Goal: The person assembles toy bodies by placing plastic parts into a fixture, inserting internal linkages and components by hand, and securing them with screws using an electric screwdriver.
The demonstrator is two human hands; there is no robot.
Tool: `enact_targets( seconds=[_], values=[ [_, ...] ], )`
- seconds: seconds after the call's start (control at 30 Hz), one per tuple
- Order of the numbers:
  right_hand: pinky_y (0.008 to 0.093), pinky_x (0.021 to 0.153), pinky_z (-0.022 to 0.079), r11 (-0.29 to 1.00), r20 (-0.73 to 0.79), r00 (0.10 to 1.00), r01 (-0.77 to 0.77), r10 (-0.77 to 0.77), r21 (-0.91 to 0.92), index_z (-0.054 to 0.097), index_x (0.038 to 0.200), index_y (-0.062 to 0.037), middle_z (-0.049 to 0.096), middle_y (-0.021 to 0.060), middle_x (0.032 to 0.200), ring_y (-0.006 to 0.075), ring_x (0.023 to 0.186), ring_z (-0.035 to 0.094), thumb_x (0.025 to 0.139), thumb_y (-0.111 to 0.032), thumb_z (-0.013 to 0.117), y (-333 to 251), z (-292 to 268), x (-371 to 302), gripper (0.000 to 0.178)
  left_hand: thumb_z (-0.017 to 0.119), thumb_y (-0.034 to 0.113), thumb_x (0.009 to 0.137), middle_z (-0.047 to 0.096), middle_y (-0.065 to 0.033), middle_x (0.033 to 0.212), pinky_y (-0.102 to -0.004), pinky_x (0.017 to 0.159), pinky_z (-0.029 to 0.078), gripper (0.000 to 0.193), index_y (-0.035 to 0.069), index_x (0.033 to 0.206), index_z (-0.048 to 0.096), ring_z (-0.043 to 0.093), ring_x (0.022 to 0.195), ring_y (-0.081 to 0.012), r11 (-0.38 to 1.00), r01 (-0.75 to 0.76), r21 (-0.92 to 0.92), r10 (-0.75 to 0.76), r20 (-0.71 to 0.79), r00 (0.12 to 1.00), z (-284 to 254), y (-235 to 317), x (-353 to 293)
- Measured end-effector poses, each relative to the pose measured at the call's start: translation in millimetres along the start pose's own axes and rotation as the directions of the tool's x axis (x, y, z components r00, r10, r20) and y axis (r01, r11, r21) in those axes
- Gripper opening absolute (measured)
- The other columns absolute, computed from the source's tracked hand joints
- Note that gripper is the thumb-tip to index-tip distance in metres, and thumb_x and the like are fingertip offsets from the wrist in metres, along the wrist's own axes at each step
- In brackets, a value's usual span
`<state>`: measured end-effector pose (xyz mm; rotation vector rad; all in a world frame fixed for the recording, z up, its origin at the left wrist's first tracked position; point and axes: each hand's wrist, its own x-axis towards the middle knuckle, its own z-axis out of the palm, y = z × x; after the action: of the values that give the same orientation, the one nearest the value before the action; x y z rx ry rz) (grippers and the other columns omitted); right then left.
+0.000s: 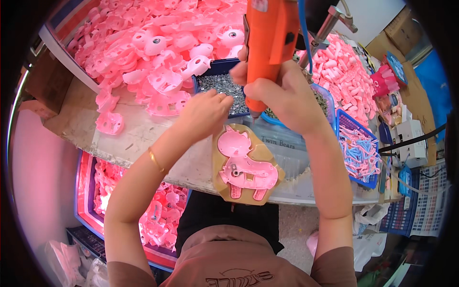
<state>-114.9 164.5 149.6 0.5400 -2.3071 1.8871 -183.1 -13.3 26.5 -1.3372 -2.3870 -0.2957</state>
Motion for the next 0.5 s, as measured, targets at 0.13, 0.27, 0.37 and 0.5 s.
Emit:
enact_targets(
  seconds=[0.13,0.27,0.37,0.5],
  values=[
    [0.0268,0.072,0.049,0.975,-0.057,0.998,0.019,-0.006,0.222,0.053,0.118,0.0023,0.061,0.0046,0.080,0.0115,0.077,0.059,0.083,-0.011,0.059,-0.8,8.6,-12.0,0.038,0.064,0.014,0.083,0.057,-0.0057,0.083,-0.0369,0.072,0.050,0.013,0.008,0.091,0.055,0.061,0.083,-0.0238,0.967,-0.087,-0.241,0.075,-0.060,0.995,-17.3,39.2,-12.9],
    [0.0247,0.055,0.045,0.965,-0.155,0.988,0.057,-0.018,0.255,0.054,0.109,0.0043,0.058,0.0040,0.071,0.0091,0.057,0.054,0.082,-0.011,0.062,-7.5,25.4,-28.4,0.032,0.066,0.020,0.088,0.055,-0.0046,0.085,-0.0353,0.072,0.049,0.019,0.007,0.092,0.053,0.059,0.084,-0.0217,0.939,-0.176,-0.297,0.139,-0.141,0.980,-18.7,63.7,-22.7],
    [0.0237,0.050,0.043,0.963,-0.210,0.977,0.089,-0.034,0.256,0.054,0.108,0.0055,0.057,0.0030,0.069,0.0077,0.053,0.052,0.082,-0.010,0.064,-4.7,28.0,-35.8,0.032,0.066,0.020,0.088,0.055,-0.0047,0.088,-0.0342,0.074,0.049,0.019,0.006,0.091,0.053,0.059,0.086,-0.0208,0.942,-0.181,-0.281,0.143,-0.152,0.978,-21.5,71.1,-24.7],
    [0.0267,0.065,0.048,0.933,-0.211,0.976,0.125,-0.054,0.336,0.058,0.108,0.0046,0.060,0.0041,0.086,0.0096,0.073,0.057,0.082,-0.007,0.068,5.2,25.6,-41.6,0.030,0.066,0.018,0.088,0.056,-0.0060,0.089,-0.0358,0.074,0.049,0.019,0.006,0.091,0.052,0.060,0.086,-0.0225,0.939,-0.157,-0.306,0.117,-0.144,0.983,-17.8,76.6,-27.0]
  ],
)
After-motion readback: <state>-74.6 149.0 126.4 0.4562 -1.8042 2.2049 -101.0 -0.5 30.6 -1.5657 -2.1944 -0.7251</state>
